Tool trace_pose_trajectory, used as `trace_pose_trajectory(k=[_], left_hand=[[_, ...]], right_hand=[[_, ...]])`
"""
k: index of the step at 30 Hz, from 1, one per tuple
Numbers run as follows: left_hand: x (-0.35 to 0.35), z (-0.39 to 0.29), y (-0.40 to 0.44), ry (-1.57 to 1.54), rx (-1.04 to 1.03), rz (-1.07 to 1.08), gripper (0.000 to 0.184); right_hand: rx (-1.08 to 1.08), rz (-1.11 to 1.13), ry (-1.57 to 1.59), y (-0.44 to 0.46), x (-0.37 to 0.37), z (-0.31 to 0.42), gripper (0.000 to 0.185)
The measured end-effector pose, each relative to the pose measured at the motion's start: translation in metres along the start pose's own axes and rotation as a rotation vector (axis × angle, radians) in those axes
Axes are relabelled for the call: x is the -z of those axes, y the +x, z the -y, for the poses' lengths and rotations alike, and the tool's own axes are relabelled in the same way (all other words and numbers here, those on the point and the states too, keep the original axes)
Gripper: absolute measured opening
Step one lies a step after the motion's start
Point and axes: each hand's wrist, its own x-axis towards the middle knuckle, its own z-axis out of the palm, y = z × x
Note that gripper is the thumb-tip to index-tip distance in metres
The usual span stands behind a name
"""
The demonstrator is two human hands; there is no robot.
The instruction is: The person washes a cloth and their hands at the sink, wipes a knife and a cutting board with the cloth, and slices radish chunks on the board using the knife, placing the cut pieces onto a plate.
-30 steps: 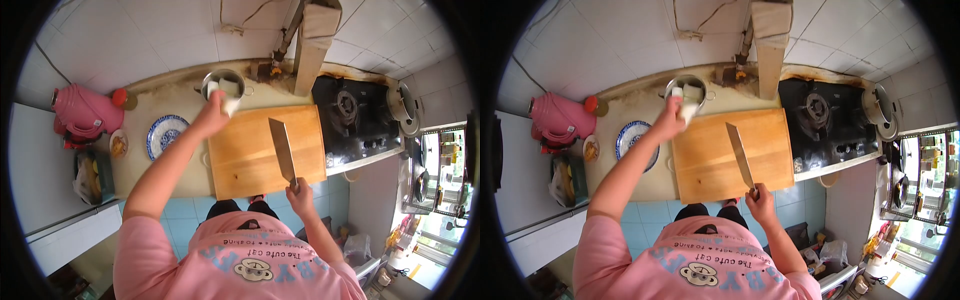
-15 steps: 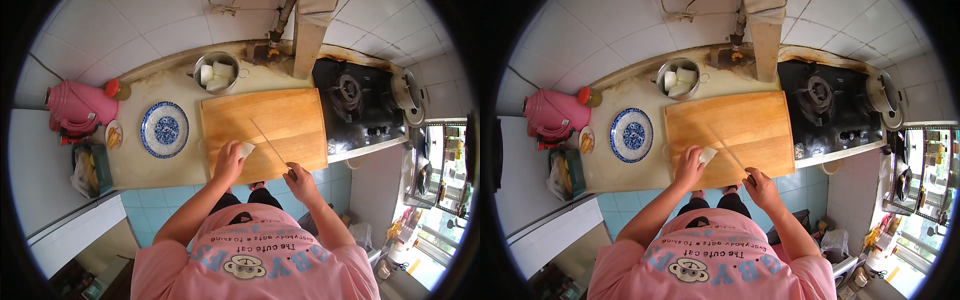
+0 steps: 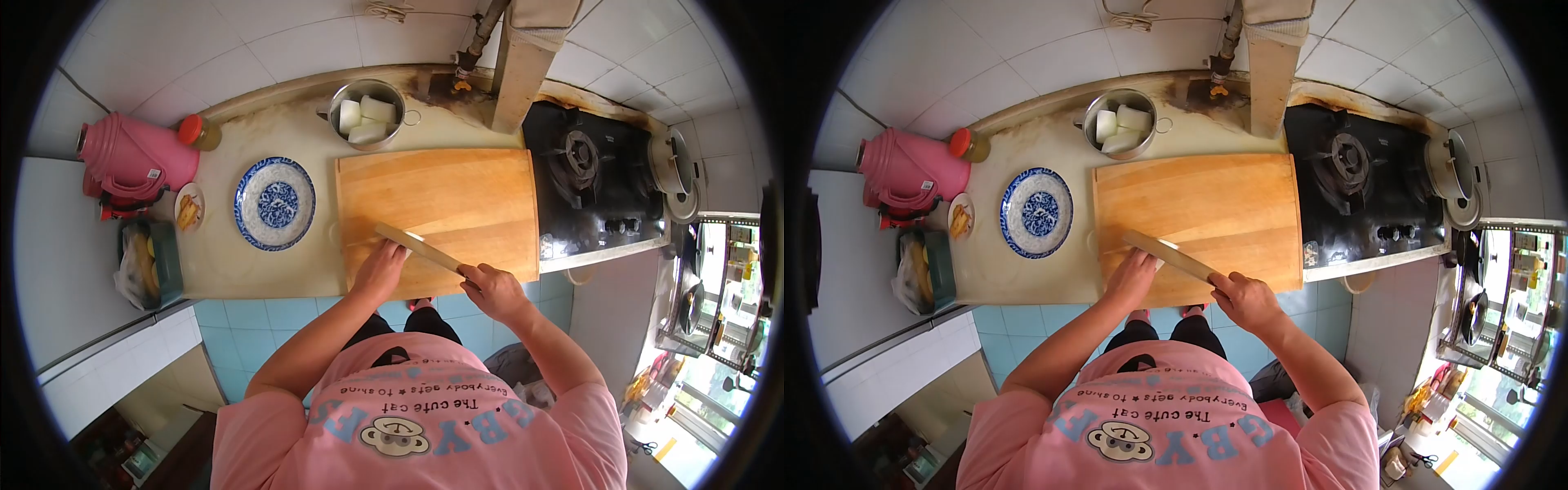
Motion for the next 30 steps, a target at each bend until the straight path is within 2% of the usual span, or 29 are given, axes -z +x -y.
trace_pose_trajectory(k=[5, 17, 21, 24, 30], left_hand=[[0.012, -0.003, 0.002, 0.112, -0.071, 0.039, 0.039], [0.017, 0.000, 0.003, -0.001, -0.073, 0.008, 0.031], [0.012, 0.000, 0.004, 0.071, -0.098, -0.032, 0.028], [0.013, -0.001, 0.002, -0.021, -0.072, -0.031, 0.027], [0.014, -0.001, 0.001, -0.036, -0.072, -0.027, 0.029]], right_hand=[[-0.002, 0.046, -0.024, 0.006, 0.005, -0.001, 0.027], [-0.008, 0.187, 0.062, 0.035, -0.006, -0.004, 0.022], [-0.042, 0.146, 0.015, 0.043, -0.028, -0.001, 0.022], [-0.058, 0.096, 0.047, 0.039, -0.040, -0.002, 0.023], [-0.115, 0.079, 0.134, 0.034, -0.015, 0.009, 0.023]])
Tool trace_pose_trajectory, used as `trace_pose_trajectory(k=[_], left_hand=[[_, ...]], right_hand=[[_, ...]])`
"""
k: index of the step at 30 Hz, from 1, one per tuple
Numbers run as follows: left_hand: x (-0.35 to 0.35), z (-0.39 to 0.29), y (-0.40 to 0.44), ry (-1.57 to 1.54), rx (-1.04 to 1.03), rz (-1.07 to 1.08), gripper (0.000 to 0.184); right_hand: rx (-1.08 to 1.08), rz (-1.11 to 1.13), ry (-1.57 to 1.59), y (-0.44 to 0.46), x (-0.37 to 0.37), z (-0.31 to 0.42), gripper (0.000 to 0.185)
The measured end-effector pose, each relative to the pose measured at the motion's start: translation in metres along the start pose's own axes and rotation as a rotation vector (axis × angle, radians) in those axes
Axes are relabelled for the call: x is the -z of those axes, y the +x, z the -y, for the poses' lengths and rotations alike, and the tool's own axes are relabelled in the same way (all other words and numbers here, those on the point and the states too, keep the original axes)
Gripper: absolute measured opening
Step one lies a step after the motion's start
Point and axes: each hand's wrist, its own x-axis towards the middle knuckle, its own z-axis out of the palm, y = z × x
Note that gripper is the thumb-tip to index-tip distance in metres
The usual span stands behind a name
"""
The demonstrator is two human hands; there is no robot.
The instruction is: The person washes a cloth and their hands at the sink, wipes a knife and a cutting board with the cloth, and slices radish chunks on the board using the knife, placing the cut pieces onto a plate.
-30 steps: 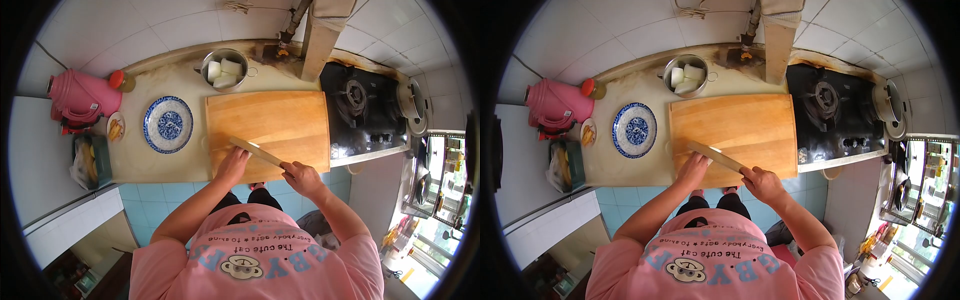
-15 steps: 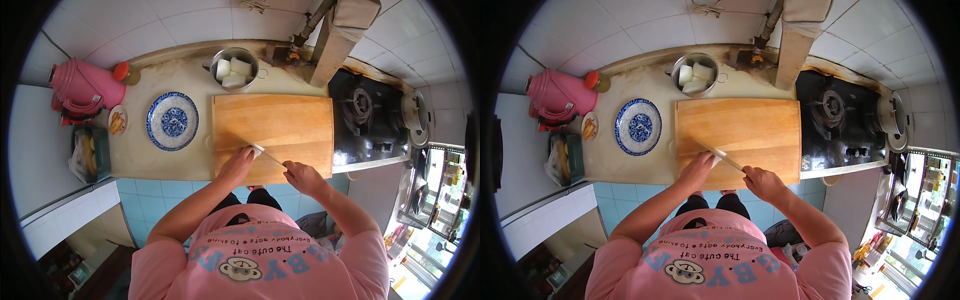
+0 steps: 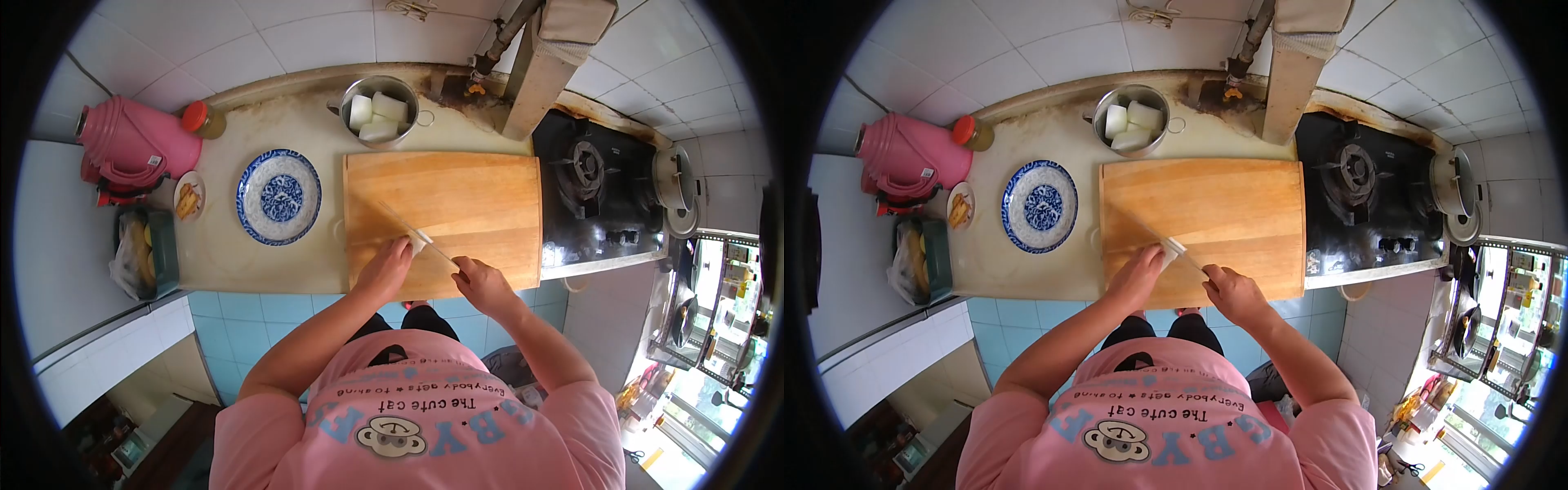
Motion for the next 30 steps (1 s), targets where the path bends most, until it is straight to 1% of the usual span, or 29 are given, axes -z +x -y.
trace_pose_trajectory(k=[2, 4, 8, 10, 14, 16, 18, 20, 22, 26, 29, 30], left_hand=[[0.000, 0.000, 0.000, 0.085, -0.021, 0.005, 0.032], [0.000, 0.000, 0.001, 0.093, -0.025, 0.008, 0.033], [0.001, 0.000, 0.001, 0.062, -0.026, -0.022, 0.032], [-0.001, 0.002, 0.000, 0.035, -0.007, -0.021, 0.031], [-0.005, 0.003, -0.002, -0.020, 0.016, -0.050, 0.028], [0.001, 0.000, -0.003, -0.046, 0.035, -0.036, 0.028], [0.003, 0.000, -0.001, -0.072, 0.054, -0.027, 0.028], [-0.004, 0.004, -0.004, -0.014, 0.014, -0.035, 0.028], [-0.002, 0.003, -0.004, 0.015, -0.001, -0.038, 0.028], [-0.005, 0.005, -0.004, 0.008, 0.001, -0.044, 0.027], [-0.005, 0.004, -0.003, -0.055, 0.051, -0.020, 0.027], [-0.006, 0.005, -0.003, -0.054, 0.051, -0.023, 0.027]], right_hand=[[0.012, 0.027, -0.010, -0.002, 0.013, 0.008, 0.023], [0.044, 0.085, -0.097, -0.003, 0.019, 0.011, 0.024], [0.021, 0.149, -0.099, 0.007, 0.011, 0.001, 0.023], [0.027, 0.131, -0.122, 0.015, -0.003, -0.003, 0.020], [0.023, 0.094, -0.088, 0.022, -0.019, -0.008, 0.021], [-0.007, 0.018, 0.000, 0.020, -0.019, -0.008, 0.022], [0.016, 0.040, -0.003, 0.018, -0.007, -0.003, 0.022], [0.034, 0.063, -0.002, 0.014, 0.009, 0.007, 0.023], [0.060, 0.120, -0.073, 0.012, 0.020, 0.014, 0.021], [0.050, 0.169, -0.107, 0.021, 0.011, 0.006, 0.019], [0.025, 0.145, -0.108, 0.029, -0.012, 0.000, 0.017], [0.041, 0.105, -0.089, 0.031, -0.016, -0.001, 0.018]])
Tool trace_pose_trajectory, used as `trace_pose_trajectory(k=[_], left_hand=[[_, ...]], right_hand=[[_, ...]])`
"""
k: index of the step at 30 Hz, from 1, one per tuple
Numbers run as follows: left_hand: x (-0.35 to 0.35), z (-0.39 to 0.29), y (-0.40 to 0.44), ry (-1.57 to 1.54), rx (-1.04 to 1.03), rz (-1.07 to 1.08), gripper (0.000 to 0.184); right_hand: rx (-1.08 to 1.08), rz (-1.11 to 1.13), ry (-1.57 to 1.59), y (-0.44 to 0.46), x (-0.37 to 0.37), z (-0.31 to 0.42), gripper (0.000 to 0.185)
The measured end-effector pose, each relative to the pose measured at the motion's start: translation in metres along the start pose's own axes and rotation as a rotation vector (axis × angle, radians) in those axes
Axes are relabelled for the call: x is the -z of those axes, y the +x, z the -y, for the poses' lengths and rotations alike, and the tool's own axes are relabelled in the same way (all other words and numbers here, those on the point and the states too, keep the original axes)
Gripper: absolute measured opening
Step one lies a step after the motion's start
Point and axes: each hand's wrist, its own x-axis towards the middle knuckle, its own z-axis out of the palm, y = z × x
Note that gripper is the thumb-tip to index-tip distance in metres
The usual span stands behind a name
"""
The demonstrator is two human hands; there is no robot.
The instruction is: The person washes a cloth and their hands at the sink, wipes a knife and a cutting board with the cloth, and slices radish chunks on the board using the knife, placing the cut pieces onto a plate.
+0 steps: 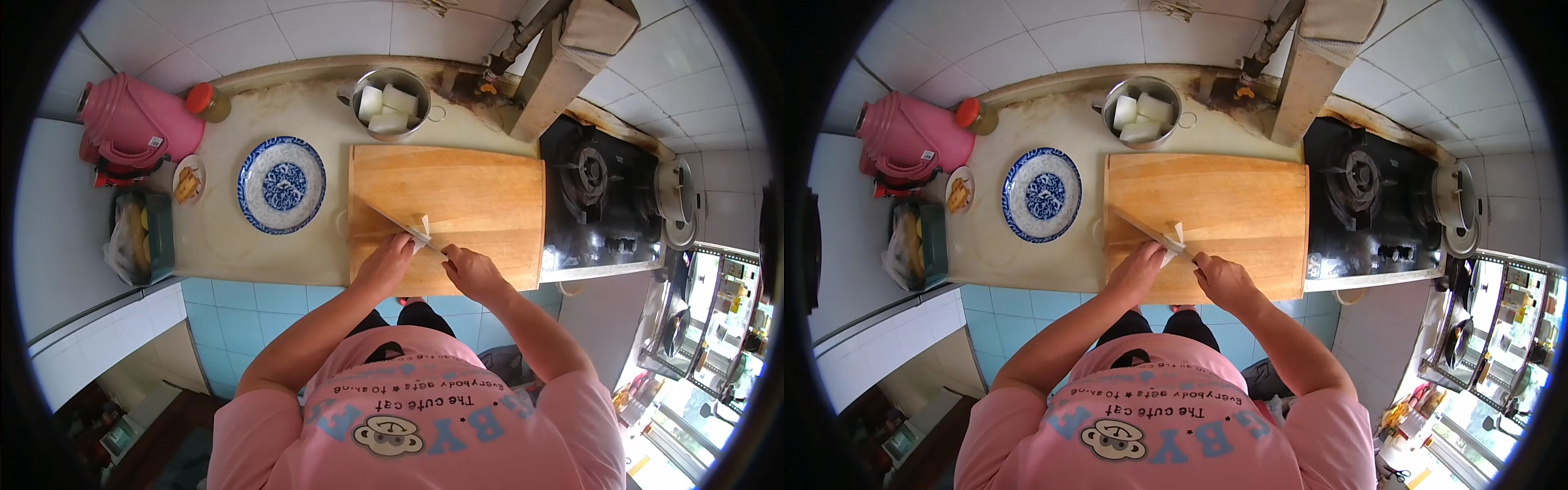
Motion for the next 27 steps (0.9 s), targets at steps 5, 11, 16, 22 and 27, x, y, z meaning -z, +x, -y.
trace_pose_trajectory(k=[5, 11, 16, 22, 27], left_hand=[[-0.001, 0.002, -0.006, -0.032, -0.023, -0.050, 0.025], [-0.002, 0.003, -0.005, 0.033, -0.061, -0.049, 0.025], [0.001, 0.001, -0.005, -0.008, -0.046, -0.036, 0.024], [0.002, 0.001, -0.007, -0.051, -0.020, -0.047, 0.022], [0.001, 0.003, -0.007, -0.051, 0.004, 0.018, 0.026]], right_hand=[[-0.073, -0.048, 0.105, -0.007, 0.004, 0.003, 0.019], [0.029, 0.003, 0.004, -0.019, 0.033, 0.018, 0.019], [-0.031, 0.047, 0.015, 0.001, 0.007, 0.007, 0.019], [-0.088, -0.013, 0.106, -0.004, 0.004, 0.008, 0.019], [-0.021, 0.046, 0.053, -0.013, 0.031, 0.022, 0.018]])
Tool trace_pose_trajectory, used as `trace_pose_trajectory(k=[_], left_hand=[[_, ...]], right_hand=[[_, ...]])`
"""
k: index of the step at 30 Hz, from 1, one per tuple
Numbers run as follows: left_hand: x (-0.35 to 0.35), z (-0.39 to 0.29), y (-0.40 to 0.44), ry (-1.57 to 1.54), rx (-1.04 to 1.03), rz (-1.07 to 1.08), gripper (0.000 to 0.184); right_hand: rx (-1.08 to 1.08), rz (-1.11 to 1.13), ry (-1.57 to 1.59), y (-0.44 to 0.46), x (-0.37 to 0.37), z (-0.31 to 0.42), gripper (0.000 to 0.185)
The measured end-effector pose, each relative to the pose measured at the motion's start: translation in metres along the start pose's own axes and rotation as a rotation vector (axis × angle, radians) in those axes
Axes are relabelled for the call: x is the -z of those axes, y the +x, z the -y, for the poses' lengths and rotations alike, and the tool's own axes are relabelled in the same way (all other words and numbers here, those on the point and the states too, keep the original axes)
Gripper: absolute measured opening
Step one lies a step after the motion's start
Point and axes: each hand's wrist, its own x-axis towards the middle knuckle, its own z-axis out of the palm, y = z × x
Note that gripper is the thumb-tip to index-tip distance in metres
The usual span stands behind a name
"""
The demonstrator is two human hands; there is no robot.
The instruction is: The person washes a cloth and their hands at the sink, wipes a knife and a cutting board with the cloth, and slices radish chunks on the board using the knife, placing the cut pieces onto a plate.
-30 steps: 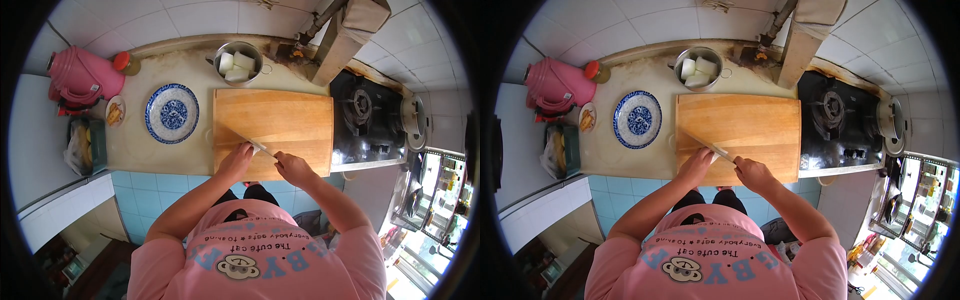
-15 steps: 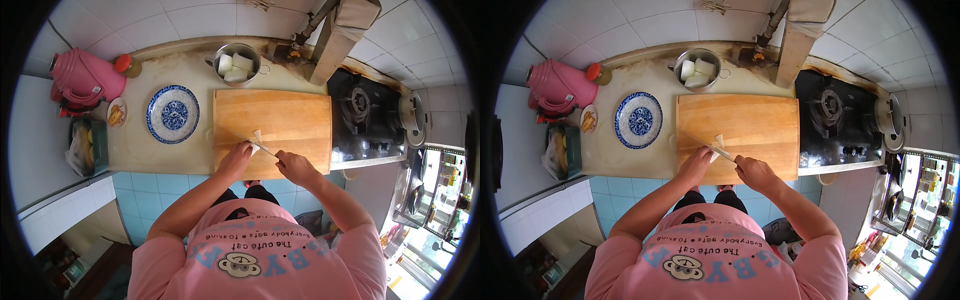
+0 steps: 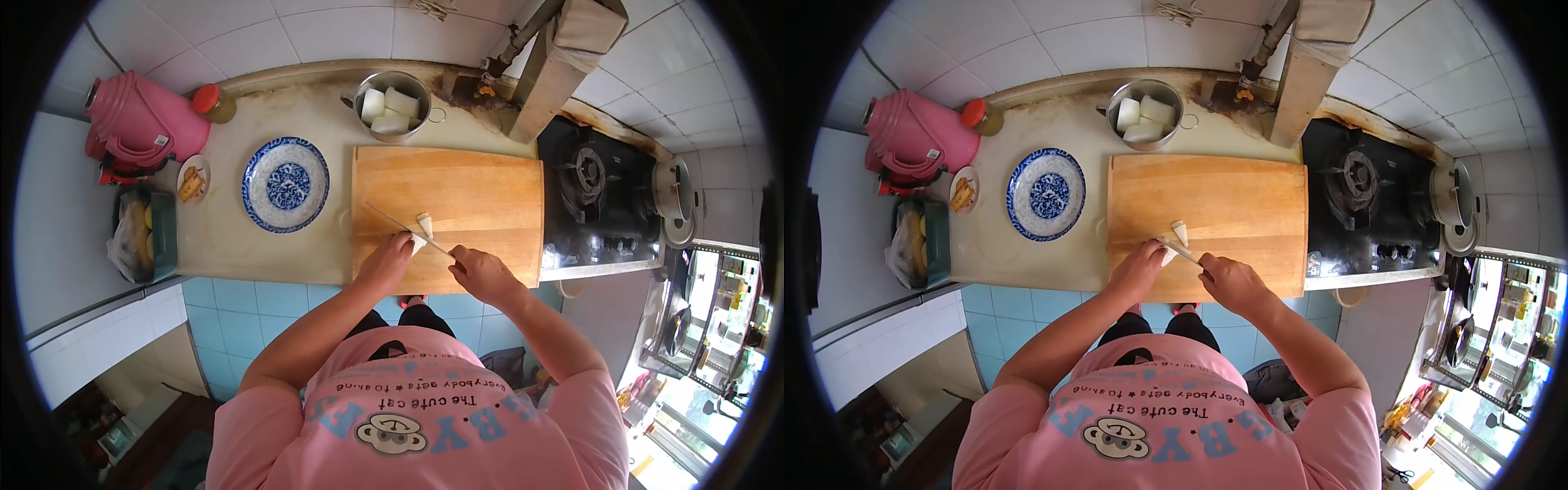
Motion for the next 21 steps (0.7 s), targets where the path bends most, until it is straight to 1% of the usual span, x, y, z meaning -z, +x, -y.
trace_pose_trajectory(k=[2, 5, 7, 11, 13, 14, 16, 18, 19, 21], left_hand=[[-0.003, 0.001, 0.000, 0.041, -0.023, -0.049, 0.022], [-0.004, 0.002, 0.002, 0.029, -0.030, -0.056, 0.022], [-0.004, 0.001, -0.001, 0.011, -0.024, -0.059, 0.022], [-0.002, 0.002, -0.003, -0.006, -0.030, -0.086, 0.022], [-0.002, 0.002, -0.002, 0.007, -0.017, -0.070, 0.022], [-0.003, 0.001, -0.002, 0.017, -0.006, -0.051, 0.022], [-0.005, 0.001, -0.002, 0.034, -0.029, -0.076, 0.022], [-0.008, 0.005, -0.002, 0.059, -0.045, -0.105, 0.021], [-0.011, 0.006, -0.002, 0.026, -0.032, -0.075, 0.021], [-0.011, 0.008, -0.003, 0.008, 0.000, -0.051, 0.021]], right_hand=[[0.014, 0.031, -0.032, 0.002, 0.000, -0.001, 0.018], [-0.006, 0.033, -0.066, 0.016, -0.019, -0.006, 0.018], [-0.005, -0.043, -0.054, 0.022, -0.034, -0.011, 0.018], [-0.026, -0.107, 0.019, 0.017, -0.036, -0.015, 0.019], [-0.046, -0.031, 0.045, 0.009, -0.021, -0.005, 0.020], [-0.049, -0.033, 0.046, 0.006, -0.013, 0.000, 0.020], [-0.003, 0.001, -0.016, 0.001, -0.002, 0.007, 0.020], [-0.023, 0.034, -0.037, 0.005, -0.003, 0.004, 0.019], [-0.037, 0.069, -0.056, 0.009, -0.006, 0.003, 0.019], [-0.037, 0.041, -0.046, 0.019, -0.020, 0.000, 0.019]])
